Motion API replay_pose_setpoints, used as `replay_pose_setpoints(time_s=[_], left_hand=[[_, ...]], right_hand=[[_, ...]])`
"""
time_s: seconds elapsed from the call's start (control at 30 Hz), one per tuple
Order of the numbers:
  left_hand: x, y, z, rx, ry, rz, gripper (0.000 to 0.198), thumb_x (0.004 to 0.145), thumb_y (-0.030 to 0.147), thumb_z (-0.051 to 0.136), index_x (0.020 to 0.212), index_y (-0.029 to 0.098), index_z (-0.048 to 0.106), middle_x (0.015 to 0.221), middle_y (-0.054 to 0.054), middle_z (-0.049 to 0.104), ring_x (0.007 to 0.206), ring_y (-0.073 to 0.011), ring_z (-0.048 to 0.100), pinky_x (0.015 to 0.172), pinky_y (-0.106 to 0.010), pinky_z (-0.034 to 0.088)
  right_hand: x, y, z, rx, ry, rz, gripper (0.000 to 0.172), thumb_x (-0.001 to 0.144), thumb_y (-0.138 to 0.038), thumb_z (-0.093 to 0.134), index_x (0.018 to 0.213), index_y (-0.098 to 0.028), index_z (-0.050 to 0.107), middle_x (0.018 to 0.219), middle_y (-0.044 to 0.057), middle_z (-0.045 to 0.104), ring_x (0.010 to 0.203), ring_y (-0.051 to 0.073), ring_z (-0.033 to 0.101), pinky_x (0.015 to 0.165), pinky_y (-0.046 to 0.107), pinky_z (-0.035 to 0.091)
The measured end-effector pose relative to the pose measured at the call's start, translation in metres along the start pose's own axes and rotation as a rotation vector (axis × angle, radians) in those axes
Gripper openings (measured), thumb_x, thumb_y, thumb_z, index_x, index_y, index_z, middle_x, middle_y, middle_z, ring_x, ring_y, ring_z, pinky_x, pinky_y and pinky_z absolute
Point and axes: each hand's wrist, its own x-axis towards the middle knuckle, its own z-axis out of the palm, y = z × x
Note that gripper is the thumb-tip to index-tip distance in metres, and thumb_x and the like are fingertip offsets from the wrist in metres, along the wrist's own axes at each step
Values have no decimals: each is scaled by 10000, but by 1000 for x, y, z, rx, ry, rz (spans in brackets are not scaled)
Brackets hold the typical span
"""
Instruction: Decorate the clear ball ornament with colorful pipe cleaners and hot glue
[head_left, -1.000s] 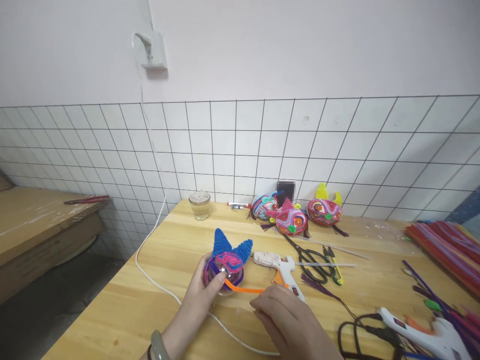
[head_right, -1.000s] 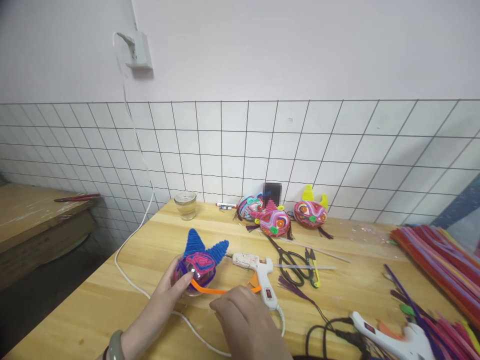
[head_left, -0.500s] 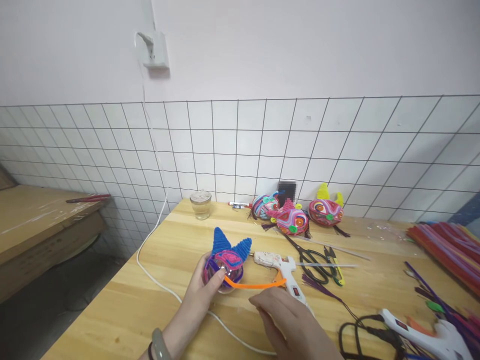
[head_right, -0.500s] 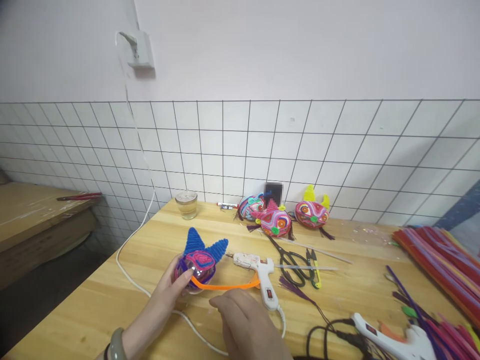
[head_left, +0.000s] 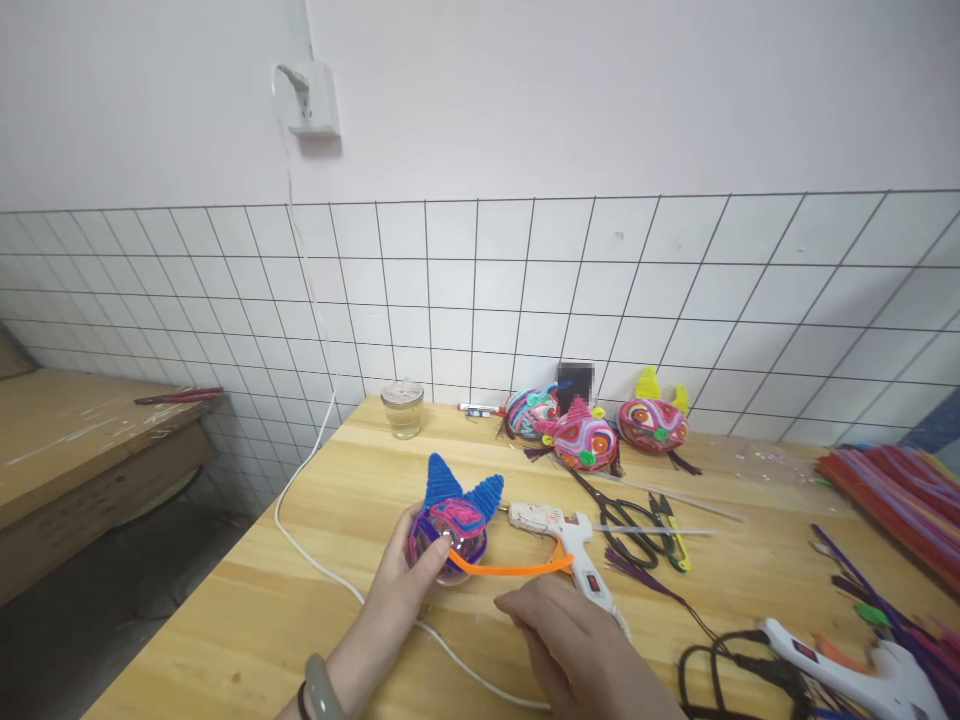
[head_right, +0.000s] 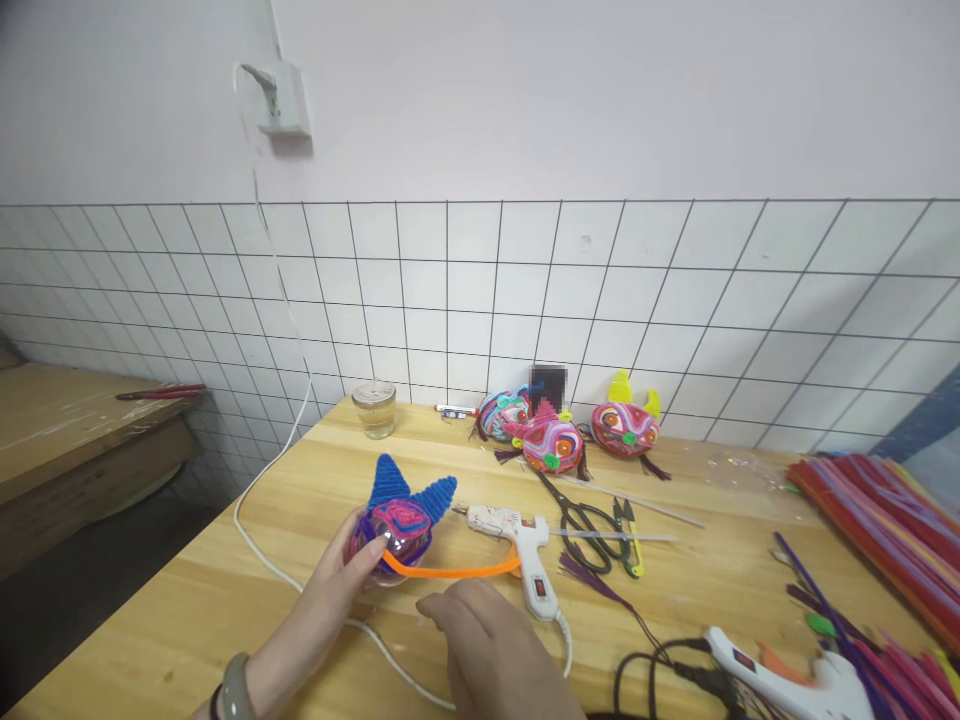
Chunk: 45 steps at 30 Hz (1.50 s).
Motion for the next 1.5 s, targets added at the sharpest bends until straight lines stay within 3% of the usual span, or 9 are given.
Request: replay_pose_setpoints(time_s=[0.63, 0.77, 1.07, 1.37, 1.5], left_hand=[[0, -2, -1, -96, 22, -61, 444, 674, 421, 746, 1032, 193, 613, 1059, -111, 730, 1025, -314, 656, 901, -433, 495], [1, 0, 0, -126, 29, -74, 463, 658, 427, 755, 1029, 185, 623, 1047, -117, 731, 995, -312, 668, 897, -444, 497], [1, 2, 2, -241, 63, -129, 474, 620, 392, 782, 1006, 169, 624, 970, -114, 736, 862, -301, 698, 734, -445, 562], [1, 5, 1, -326, 0, -230, 308, 761, 367, 669, 1013, 196, 627, 968, -91, 754, 886, -260, 703, 732, -403, 572], [-2, 9, 0, -400, -53, -255, 267, 841, 354, 591, 1052, 196, 634, 1006, -76, 750, 870, -220, 702, 744, -366, 571]], right_hand=[[5, -2, -4, -9, -13, -20, 362, 826, 17, 351, 1021, -208, 556, 842, 51, 717, 705, 161, 688, 584, 239, 551], [4, -1, -3, 11, -29, -23, 312, 886, -37, 365, 1065, -209, 554, 893, 62, 735, 729, 161, 709, 615, 233, 566], [2, 3, -1, 50, -68, -62, 231, 978, -181, 363, 991, -193, 593, 775, 50, 720, 683, 145, 681, 601, 207, 536], [3, -1, 0, -116, -67, -47, 371, 1003, -260, 284, 806, -219, 595, 623, 8, 652, 539, 141, 621, 504, 214, 458], [4, -2, -3, -147, -55, -52, 316, 990, -266, 325, 831, -222, 595, 593, 3, 633, 515, 154, 602, 482, 231, 448]])
